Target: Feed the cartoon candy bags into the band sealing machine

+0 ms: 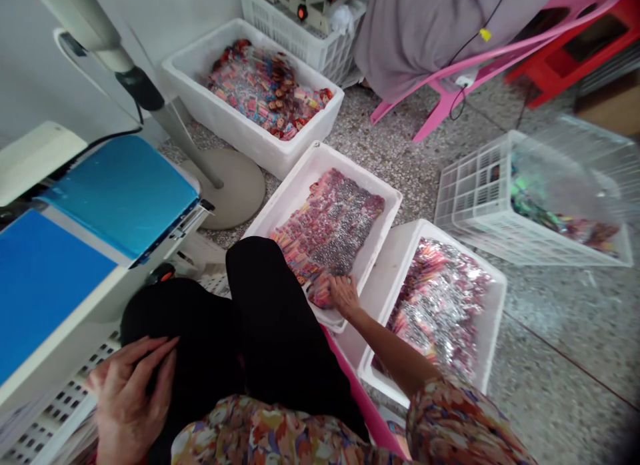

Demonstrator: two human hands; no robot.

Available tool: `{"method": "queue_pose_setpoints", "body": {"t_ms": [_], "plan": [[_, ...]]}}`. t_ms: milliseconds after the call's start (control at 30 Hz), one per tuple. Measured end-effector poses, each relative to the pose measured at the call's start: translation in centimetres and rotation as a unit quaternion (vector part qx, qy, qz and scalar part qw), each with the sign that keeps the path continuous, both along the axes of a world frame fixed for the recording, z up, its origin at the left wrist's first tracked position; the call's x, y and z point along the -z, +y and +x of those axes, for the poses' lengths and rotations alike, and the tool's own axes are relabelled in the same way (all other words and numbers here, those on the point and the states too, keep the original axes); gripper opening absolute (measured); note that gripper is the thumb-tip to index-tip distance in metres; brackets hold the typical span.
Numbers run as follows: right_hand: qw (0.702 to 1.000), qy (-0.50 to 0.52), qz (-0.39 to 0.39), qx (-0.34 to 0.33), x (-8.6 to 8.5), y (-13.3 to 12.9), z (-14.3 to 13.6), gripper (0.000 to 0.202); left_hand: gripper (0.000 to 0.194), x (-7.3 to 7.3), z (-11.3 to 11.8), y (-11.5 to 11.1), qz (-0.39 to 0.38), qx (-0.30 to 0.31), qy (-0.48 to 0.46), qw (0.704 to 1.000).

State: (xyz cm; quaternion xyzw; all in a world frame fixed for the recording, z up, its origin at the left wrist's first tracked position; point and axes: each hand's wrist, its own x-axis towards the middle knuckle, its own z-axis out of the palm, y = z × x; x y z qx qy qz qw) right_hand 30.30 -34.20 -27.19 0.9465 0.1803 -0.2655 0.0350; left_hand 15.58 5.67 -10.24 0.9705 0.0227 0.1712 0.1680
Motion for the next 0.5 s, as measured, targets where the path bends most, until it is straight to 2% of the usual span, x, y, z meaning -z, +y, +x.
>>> {"method": "queue_pose_setpoints", "body": {"t_ms": [133, 500], "plan": [[1.000, 0.020, 0.004, -0.019, 0.0, -0.1, 0.3, 0.030, 0.016, 0.0, -0.1, 0.0, 0.001, -0.004, -0.001, 1.000], [0.997, 0.079, 0.001, -0.022, 0.9, 0.7, -0.1, 0.053, 0.013, -0.1, -0.1, -0.3, 0.006, -0.015, 0.003, 1.000]]}}
